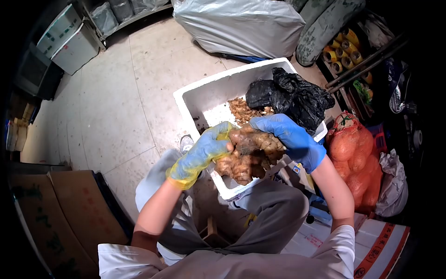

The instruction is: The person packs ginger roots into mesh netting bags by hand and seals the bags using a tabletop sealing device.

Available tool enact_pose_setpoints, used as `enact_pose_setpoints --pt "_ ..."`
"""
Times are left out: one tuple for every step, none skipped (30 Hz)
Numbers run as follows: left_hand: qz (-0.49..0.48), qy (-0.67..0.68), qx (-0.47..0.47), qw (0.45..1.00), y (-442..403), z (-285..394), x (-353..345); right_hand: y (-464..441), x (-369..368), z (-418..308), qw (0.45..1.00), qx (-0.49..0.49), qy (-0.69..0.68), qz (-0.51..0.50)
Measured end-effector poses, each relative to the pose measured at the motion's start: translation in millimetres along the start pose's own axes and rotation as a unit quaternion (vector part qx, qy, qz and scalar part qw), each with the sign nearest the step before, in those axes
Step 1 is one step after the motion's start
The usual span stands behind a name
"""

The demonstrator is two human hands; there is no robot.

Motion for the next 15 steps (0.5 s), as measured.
enact_pose_setpoints --pt "-0.006 0.004 0.010 1.000 -1 -5 2 -1 0 3 1.000 -0.001 -0.001 0.000" --pt "-0.011 0.007 0.021 1.000 -2 -9 4 -3 0 7 1.000 -0.008 0.005 -0.004" --pt "-0.010 0.008 0.022 1.000 -1 -7 5 -4 -1 11 1.000 -0.015 0.010 -0.009" --pt "-0.009 -0.020 0.024 0.999 0 -3 4 -6 0 13 1.000 -0.017 0.008 -0.010" --pt "-0.008 -0.048 0.025 0.998 0 0 5 -8 2 12 0.999 0.009 0.049 -0.010" --pt "-0.007 -0.049 0.027 0.998 -1 -1 4 -9 3 11 0.995 0.035 0.090 -0.011" --pt "0.018 -0.051 0.028 0.998 -2 -2 5 -10 4 15 0.995 0.035 0.088 -0.010" --pt "0.042 -0.053 0.028 0.997 -2 -2 7 -11 6 16 0.991 0.060 0.119 -0.002" --pt "0.041 -0.053 0.029 0.997 -2 -1 6 -11 7 14 0.985 0.085 0.150 0.006" --pt "0.042 -0.062 0.039 0.996 -1 -1 5 -12 7 14 0.985 0.084 0.150 0.007" --pt "0.042 -0.071 0.048 0.995 0 -1 6 -14 5 18 0.992 0.049 0.120 -0.002" --pt "0.043 -0.071 0.048 0.995 0 -2 7 -14 3 23 0.996 0.014 0.090 -0.011" --pt "0.040 -0.080 0.051 0.995 -1 -5 10 -13 3 22 0.996 0.014 0.090 -0.012" --pt "0.037 -0.089 0.055 0.994 -1 -6 11 -12 4 24 0.999 -0.013 0.034 -0.003" --pt "0.037 -0.090 0.056 0.994 -2 -6 8 -11 4 28 0.999 -0.039 -0.022 0.005"
Point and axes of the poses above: each hand's wrist, its own y-axis away from the middle knuckle, its own x-axis out of the back of the hand, z = x × y, the point moved 7 cm from there along -y, towards the middle knuckle, and after that the axes turned 2 degrees about z, right-handed, at the moved point
